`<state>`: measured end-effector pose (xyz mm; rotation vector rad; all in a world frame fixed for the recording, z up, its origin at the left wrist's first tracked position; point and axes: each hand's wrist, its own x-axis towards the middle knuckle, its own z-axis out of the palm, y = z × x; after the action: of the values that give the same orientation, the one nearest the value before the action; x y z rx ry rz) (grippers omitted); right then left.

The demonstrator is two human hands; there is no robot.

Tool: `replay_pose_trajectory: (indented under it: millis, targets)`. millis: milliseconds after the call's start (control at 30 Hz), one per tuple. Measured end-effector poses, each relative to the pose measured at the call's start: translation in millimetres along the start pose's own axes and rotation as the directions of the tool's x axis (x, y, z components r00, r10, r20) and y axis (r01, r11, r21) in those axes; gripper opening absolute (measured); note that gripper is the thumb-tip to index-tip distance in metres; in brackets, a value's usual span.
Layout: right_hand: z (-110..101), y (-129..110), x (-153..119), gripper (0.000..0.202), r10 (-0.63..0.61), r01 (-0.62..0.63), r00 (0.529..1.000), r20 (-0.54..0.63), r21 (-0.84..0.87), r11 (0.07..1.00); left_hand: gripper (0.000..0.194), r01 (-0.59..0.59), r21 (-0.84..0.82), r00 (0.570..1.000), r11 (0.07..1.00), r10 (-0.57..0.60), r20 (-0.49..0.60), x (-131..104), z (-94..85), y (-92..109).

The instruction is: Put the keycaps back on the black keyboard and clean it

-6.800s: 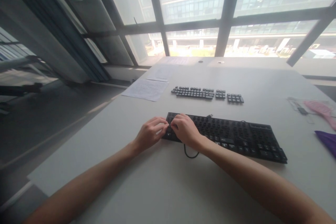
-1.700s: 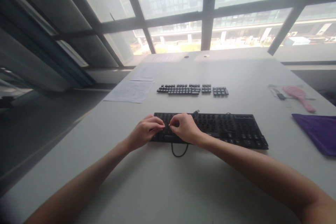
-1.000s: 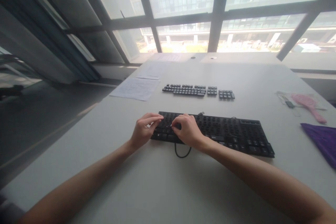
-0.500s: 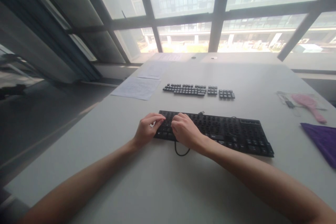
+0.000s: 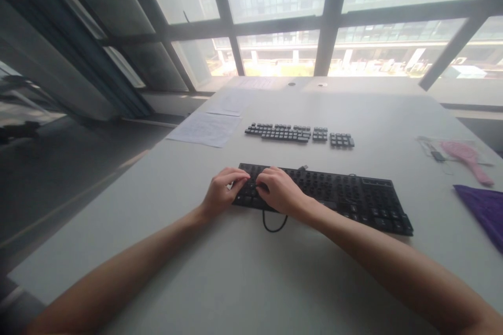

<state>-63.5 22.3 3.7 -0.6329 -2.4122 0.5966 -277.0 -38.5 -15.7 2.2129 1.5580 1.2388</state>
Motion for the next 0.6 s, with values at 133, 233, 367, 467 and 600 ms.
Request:
replay_pose_trajectory:
  millis: [133, 233, 367, 467, 600]
  targets:
    - [2.2, 3.7, 0.0, 0.016, 0.044, -0.041, 0.999, -0.029, 0.086, 0.995, 0.014, -0.004, 0.003, 1.000, 1.000, 0.004, 0.003, 0.3, -0.5, 1.4]
    - [4.3, 5.7, -0.2, 0.018, 0.061, -0.053, 0.997, -0.055, 0.146, 0.988, 0.014, -0.009, 0.007, 1.000, 1.000, 0.009, 0.002, 0.2, -0.7, 1.9]
    - [7.1, 6.3, -0.8, 0.020, 0.031, -0.020, 0.997, -0.074, 0.145, 0.989, 0.014, -0.006, 0.032, 1.000, 0.999, 0.005, 0.025, -0.4, 0.1, 1.7]
    - [7.8, 6.7, -1.6, 0.020, -0.005, 0.012, 0.998, -0.058, 0.127, 0.992, 0.014, -0.002, 0.040, 0.999, 0.999, 0.000, 0.036, -0.7, 0.8, 2.5]
    - [9.3, 6.1, -2.9, 0.022, -0.066, 0.071, 0.996, -0.064, 0.089, 0.993, 0.014, -0.002, 0.037, 0.999, 0.999, 0.000, 0.039, -0.3, 0.7, 5.1]
